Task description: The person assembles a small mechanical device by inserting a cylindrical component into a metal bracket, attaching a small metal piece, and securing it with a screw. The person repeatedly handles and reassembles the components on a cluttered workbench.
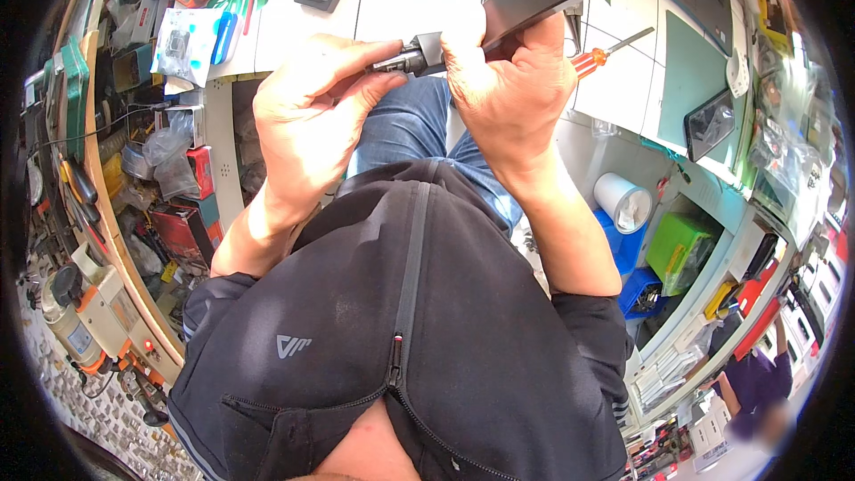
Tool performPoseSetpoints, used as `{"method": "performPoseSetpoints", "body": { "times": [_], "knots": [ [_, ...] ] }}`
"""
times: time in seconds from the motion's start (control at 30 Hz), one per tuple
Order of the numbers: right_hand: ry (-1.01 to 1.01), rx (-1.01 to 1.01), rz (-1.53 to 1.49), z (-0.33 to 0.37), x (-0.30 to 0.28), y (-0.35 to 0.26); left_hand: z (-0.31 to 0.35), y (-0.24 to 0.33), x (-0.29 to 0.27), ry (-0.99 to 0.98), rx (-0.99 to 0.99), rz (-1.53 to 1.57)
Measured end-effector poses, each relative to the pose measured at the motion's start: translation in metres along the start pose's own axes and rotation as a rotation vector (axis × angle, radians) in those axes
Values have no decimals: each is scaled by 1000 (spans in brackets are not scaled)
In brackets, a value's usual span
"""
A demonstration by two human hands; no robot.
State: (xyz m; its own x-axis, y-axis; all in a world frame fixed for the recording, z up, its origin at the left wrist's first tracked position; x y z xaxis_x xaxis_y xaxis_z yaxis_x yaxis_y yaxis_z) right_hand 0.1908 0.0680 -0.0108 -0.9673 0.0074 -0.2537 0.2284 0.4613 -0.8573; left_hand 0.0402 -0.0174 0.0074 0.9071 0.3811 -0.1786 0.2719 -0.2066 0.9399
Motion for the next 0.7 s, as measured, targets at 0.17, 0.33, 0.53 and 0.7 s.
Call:
{"method": "performPoseSetpoints", "body": {
  "times": [0.17, 0.33, 0.53, 0.7],
  "knots": [
    [-37, -17, 42, -1, 0, -6, -2, 5, -1, 14, -10, -34],
    [-92, 31, 5, -1, 0, -6, 0, 3, -2, 8, -9, 31],
    [-97, 39, 7, 2, -1, -7, 6, 4, 0, 65, 53, 13],
    [-34, 26, -22, 2, 0, -9, 15, -1, 2, 128, -32, 102]
  ]
}}
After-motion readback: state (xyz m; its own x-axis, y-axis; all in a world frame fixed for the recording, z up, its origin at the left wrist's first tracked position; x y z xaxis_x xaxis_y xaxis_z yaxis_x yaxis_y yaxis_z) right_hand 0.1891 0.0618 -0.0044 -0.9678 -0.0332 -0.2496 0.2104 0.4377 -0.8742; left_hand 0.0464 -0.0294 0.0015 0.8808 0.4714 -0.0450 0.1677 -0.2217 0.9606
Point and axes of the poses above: each hand's wrist, its own z-axis away from the middle knuckle, its own x-axis out of the palm, y = z × x, the point moved 3 cm from there along -z, towards the middle knuckle, and after that the axes turned 3 degrees about y, right-handed, at the moved point
